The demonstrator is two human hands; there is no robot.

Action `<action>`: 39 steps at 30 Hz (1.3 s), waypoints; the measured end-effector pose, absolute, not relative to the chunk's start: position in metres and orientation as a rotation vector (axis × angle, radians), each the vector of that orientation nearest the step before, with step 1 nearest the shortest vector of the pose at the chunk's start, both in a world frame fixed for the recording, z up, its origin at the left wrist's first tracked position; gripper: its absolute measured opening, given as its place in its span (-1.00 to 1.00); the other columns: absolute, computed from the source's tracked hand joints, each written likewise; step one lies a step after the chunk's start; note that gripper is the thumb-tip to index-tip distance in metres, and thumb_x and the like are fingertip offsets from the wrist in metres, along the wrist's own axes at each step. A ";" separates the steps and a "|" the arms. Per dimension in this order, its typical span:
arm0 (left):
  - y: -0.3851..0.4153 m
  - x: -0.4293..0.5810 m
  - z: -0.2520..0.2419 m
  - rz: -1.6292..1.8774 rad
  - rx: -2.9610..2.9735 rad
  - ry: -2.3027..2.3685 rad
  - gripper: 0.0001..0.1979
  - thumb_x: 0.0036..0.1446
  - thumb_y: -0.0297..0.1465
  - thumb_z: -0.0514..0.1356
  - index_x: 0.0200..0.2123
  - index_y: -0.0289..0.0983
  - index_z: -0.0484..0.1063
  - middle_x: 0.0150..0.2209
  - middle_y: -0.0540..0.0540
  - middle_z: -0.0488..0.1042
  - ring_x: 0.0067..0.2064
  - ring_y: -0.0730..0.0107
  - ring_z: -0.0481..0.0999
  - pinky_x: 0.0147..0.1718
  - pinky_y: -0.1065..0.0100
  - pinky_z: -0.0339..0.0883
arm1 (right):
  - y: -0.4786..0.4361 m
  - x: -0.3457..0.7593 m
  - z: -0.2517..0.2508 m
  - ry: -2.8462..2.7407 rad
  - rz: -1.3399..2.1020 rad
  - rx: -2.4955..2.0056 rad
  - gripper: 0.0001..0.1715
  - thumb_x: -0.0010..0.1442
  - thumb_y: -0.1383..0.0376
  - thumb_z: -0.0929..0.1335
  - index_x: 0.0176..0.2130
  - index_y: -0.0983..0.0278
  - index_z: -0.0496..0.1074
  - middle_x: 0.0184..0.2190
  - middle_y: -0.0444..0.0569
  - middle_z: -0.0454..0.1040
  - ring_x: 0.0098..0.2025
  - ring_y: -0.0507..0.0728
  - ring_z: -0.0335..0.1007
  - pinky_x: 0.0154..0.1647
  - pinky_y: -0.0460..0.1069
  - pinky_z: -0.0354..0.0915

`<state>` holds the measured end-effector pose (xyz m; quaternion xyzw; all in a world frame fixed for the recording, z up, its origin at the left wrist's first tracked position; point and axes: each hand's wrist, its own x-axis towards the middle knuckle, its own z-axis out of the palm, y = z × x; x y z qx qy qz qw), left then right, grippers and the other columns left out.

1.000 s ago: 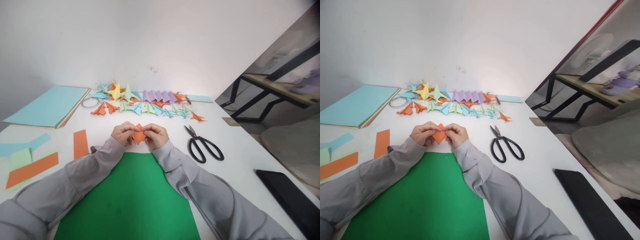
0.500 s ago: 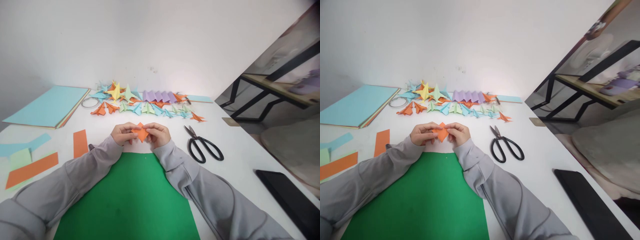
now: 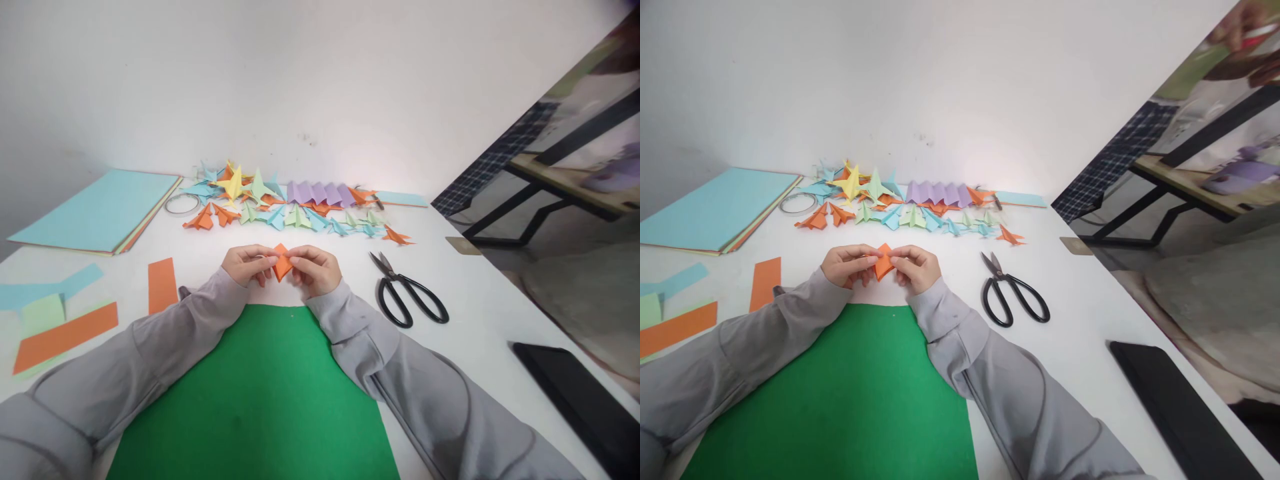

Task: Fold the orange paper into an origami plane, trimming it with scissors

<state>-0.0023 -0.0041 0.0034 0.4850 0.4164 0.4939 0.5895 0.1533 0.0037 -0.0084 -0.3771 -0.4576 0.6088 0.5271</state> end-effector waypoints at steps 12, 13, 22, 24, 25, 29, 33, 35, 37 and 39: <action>-0.005 0.000 0.011 1.171 0.956 0.996 -0.65 -0.31 -0.22 0.38 -0.52 -0.38 0.45 -0.76 0.02 0.36 -0.75 0.56 0.29 -0.75 0.50 0.21 | 0.001 0.153 -0.006 -1.192 1.413 -0.910 -0.72 -0.27 0.27 0.46 -0.44 0.30 0.45 -0.80 -0.23 0.32 -0.75 -0.05 0.15 -0.74 -0.13 0.04; -0.005 -0.001 0.010 1.172 0.960 0.999 -0.65 -0.31 -0.22 0.38 -0.52 -0.38 0.45 -0.76 0.03 0.36 -0.75 0.56 0.29 -0.75 0.50 0.21 | 0.002 0.153 -0.006 -1.197 1.417 -0.915 -0.72 -0.27 0.29 0.45 -0.44 0.30 0.45 -0.80 -0.23 0.32 -0.75 -0.05 0.15 -0.74 -0.13 0.04; -0.010 0.006 0.004 1.316 1.210 0.983 -0.74 -0.27 -0.33 0.37 -0.48 -0.38 0.50 -0.59 0.01 0.40 -0.70 0.60 0.30 -0.80 0.53 0.14 | 0.001 0.152 -0.006 -1.104 1.464 -0.929 -0.81 -0.27 0.35 0.34 -0.48 0.28 0.38 -0.78 -0.26 0.34 -0.79 -0.06 0.14 -0.75 -0.15 0.09; -0.011 0.007 0.005 1.342 1.215 0.973 -0.74 -0.28 -0.36 0.38 -0.45 -0.37 0.51 -0.54 0.00 0.40 -0.68 0.60 0.32 -0.80 0.52 0.14 | 0.000 0.151 -0.006 -1.102 1.442 -0.935 -0.82 -0.28 0.37 0.34 -0.49 0.28 0.37 -0.78 -0.27 0.33 -0.79 -0.07 0.14 -0.76 -0.15 0.09; -0.011 0.007 0.005 1.341 1.212 0.974 -0.73 -0.29 -0.37 0.38 -0.44 -0.37 0.52 -0.53 0.00 0.41 -0.68 0.60 0.32 -0.80 0.52 0.14 | 0.000 0.151 -0.006 -1.097 1.437 -0.935 -0.82 -0.28 0.37 0.34 -0.50 0.28 0.36 -0.79 -0.27 0.32 -0.79 -0.07 0.14 -0.76 -0.16 0.09; -0.011 0.006 0.006 1.306 1.207 0.987 -0.67 -0.33 -0.37 0.40 -0.40 -0.38 0.52 -0.53 -0.02 0.43 -0.66 0.59 0.33 -0.78 0.51 0.16 | 0.002 0.152 -0.006 -1.064 1.463 -0.903 -0.85 -0.26 0.35 0.32 -0.51 0.27 0.35 -0.83 -0.26 0.30 -0.81 -0.06 0.11 -0.78 -0.15 0.06; -0.011 0.005 0.006 1.259 1.212 1.003 -0.66 -0.31 -0.38 0.38 -0.36 -0.41 0.52 -0.65 0.02 0.39 -0.70 0.61 0.28 -0.77 0.52 0.17 | 0.005 0.154 -0.007 -1.050 1.485 -0.859 -0.86 -0.25 0.32 0.32 -0.52 0.26 0.34 -0.84 -0.25 0.31 -0.82 -0.05 0.11 -0.79 -0.15 0.05; -0.011 0.005 0.006 1.249 1.210 1.000 -0.63 -0.30 -0.42 0.37 -0.32 -0.42 0.50 -0.68 0.03 0.37 -0.70 0.61 0.29 -0.76 0.53 0.19 | 0.006 0.154 -0.008 -1.036 1.489 -0.843 -0.87 -0.24 0.31 0.32 -0.52 0.26 0.34 -0.84 -0.25 0.30 -0.82 -0.04 0.11 -0.80 -0.15 0.03; -0.011 0.005 0.006 1.254 1.207 0.983 -0.55 -0.31 -0.47 0.35 -0.22 -0.41 0.47 -0.60 0.02 0.40 -0.67 0.59 0.33 -0.77 0.54 0.20 | 0.005 0.154 -0.008 -1.033 1.486 -0.847 -0.87 -0.24 0.30 0.32 -0.52 0.26 0.33 -0.84 -0.25 0.29 -0.82 -0.04 0.11 -0.81 -0.15 0.02; -0.011 0.004 0.005 1.253 1.217 0.968 -0.45 -0.33 -0.50 0.32 -0.13 -0.38 0.42 -0.46 -0.01 0.43 -0.63 0.55 0.38 -0.78 0.53 0.21 | 0.003 0.153 -0.007 -1.067 1.458 -0.872 -0.86 -0.24 0.31 0.34 -0.52 0.27 0.32 -0.81 -0.26 0.29 -0.81 -0.05 0.12 -0.79 -0.15 0.03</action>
